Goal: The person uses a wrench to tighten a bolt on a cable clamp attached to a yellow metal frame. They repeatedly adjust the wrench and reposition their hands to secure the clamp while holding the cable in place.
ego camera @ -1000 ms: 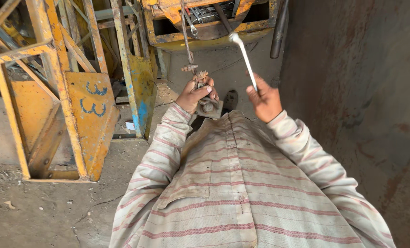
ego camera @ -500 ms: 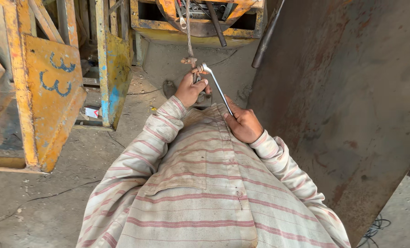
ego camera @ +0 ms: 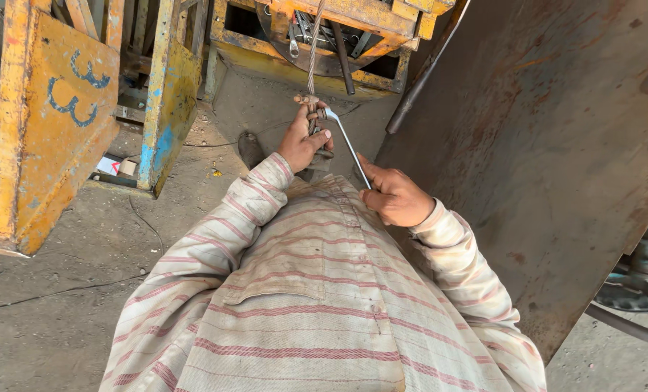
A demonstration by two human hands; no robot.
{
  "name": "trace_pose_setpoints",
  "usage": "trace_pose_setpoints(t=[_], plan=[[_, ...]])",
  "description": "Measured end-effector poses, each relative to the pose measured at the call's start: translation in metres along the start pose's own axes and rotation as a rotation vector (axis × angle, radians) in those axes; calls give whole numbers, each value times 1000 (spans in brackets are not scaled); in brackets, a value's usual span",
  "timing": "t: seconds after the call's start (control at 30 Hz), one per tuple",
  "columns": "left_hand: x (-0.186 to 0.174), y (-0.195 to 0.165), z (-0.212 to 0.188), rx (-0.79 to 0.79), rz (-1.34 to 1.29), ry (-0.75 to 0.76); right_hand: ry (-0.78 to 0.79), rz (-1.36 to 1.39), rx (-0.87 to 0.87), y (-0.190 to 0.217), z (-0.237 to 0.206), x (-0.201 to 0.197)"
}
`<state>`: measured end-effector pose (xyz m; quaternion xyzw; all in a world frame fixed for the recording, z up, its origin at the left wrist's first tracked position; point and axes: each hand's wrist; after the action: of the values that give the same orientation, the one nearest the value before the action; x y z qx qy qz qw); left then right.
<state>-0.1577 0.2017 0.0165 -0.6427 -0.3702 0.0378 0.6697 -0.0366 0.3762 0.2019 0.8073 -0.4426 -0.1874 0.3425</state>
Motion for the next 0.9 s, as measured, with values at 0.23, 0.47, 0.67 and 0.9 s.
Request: trace_pose_setpoints(t=[0.23, 0.47, 0.67, 0.9], plan=[[-5, -1, -5, -63, 149, -60, 130, 105, 142, 28, 5, -11], [-13, -1, -5, -64, 21, -28, 101, -116, 30, 25, 13, 4], [-11, -6, -4, -33, -104, 1, 123, 113, -124, 19, 8, -3], [3, -9, -3, 17, -241, -61, -251, -367, -435, 24, -13, 30]])
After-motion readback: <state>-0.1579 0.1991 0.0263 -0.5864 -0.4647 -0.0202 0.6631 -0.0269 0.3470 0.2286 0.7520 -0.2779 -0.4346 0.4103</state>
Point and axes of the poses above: each hand's wrist, its own z-axis towards the middle knuckle, its own x-axis out of the palm, y = z × x, and after that the axes turned 14 degrees about y, right-handed
